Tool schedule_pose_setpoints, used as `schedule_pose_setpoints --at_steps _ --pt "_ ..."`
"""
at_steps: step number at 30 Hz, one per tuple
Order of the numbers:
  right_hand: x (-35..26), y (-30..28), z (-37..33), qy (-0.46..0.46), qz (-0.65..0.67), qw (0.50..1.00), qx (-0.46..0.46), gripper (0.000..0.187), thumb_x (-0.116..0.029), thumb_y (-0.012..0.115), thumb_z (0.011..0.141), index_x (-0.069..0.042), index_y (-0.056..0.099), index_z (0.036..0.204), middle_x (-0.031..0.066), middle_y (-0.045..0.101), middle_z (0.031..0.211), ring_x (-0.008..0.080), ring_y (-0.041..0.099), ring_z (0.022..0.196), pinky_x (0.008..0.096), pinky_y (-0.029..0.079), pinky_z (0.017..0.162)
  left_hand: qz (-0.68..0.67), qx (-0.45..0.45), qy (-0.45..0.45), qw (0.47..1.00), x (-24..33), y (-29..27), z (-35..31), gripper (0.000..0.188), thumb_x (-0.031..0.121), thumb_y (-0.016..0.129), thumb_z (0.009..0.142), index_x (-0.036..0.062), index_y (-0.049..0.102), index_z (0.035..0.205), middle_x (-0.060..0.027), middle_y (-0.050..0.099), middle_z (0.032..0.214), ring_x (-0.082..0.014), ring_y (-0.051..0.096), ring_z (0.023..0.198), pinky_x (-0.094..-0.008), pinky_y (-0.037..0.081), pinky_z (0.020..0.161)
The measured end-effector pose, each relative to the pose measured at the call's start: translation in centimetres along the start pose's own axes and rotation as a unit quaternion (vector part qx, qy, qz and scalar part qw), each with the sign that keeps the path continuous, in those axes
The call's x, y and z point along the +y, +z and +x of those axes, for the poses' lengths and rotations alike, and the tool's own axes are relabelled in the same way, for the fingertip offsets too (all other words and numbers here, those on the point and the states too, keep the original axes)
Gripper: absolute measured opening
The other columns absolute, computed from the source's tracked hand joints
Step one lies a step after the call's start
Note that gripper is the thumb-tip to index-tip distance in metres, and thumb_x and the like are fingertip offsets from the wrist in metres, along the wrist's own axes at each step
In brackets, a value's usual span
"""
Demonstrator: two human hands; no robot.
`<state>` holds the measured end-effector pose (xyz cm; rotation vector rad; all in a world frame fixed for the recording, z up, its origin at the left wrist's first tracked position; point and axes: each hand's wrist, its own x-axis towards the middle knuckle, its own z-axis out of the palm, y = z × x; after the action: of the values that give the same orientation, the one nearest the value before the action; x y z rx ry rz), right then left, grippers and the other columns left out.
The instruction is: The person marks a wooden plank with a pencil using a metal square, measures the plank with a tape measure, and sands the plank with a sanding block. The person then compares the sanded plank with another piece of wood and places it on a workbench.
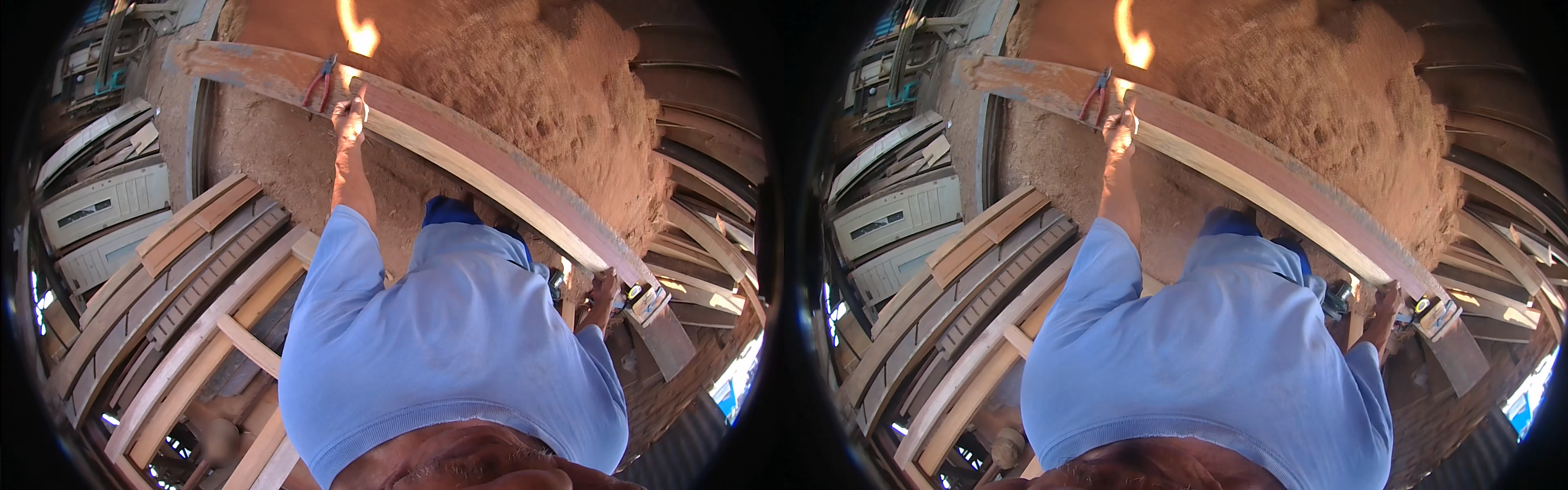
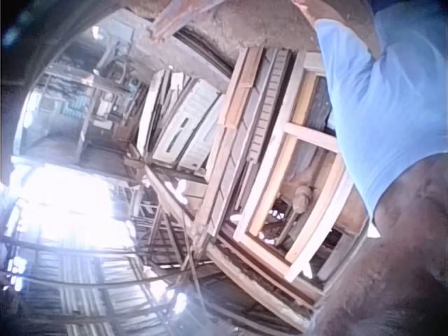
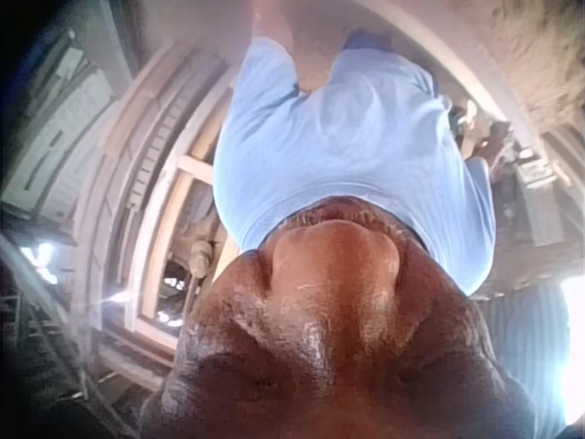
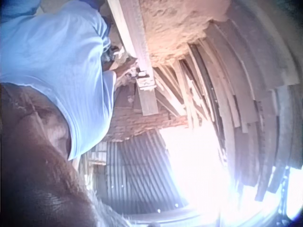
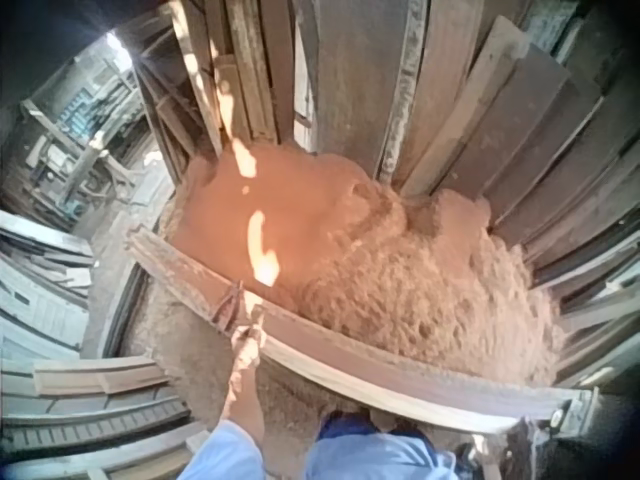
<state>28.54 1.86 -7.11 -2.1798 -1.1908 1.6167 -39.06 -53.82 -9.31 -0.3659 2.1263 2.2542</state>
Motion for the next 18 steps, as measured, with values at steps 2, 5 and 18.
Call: schedule_pose_setpoints --at_steps 2,5,18 --pt "-0.1 0.4 -0.7 -0.011 -0.007 1.0 -0.011 0.045 -0.043 0.064 0.1 -0.003 0.061 0.121 0.0141 0.062 0.121 0.0291 0.065 0.103 0.0439 0.056 0.079 0.013 0.005 -0.016 1.0 0.0 -0.7 0.1 0.016 0.008 0.08 0.094 0.0054 0.067 0.086 0.0022 0.066 0.081 -0.0062 0.052 0.072 -0.0244 0.046 0.067" --pt "0.3 0.2 -1.1 -0.027 -0.001 1.0 -0.005 0.048 -0.044 0.063 0.101 -0.004 0.059 0.128 0.0144 0.06 0.124 0.0285 0.064 0.104 0.0434 0.055 0.079 -0.021 -0.04 -0.028 0.999 -0.5 -0.7 0.4 0.019 0.01 0.084 0.092 0.0056 0.067 0.084 0.0038 0.064 0.08 -0.0066 0.053 0.072 -0.0249 0.046 0.068" --pt "1.8 -1.8 1.1 0.027 0.004 1.0 0.013 0.038 -0.04 0.064 0.103 -0.01 0.061 0.126 0.0098 0.065 0.119 0.0238 0.064 0.104 0.0387 0.054 0.081 -0.004 -0.045 -0.037 0.998 0.4 0.6 0.6 0.036 0.022 0.092 0.085 0.0151 0.058 0.079 0.007 0.057 0.082 -0.0105 0.049 0.08 -0.0338 0.045 0.075"
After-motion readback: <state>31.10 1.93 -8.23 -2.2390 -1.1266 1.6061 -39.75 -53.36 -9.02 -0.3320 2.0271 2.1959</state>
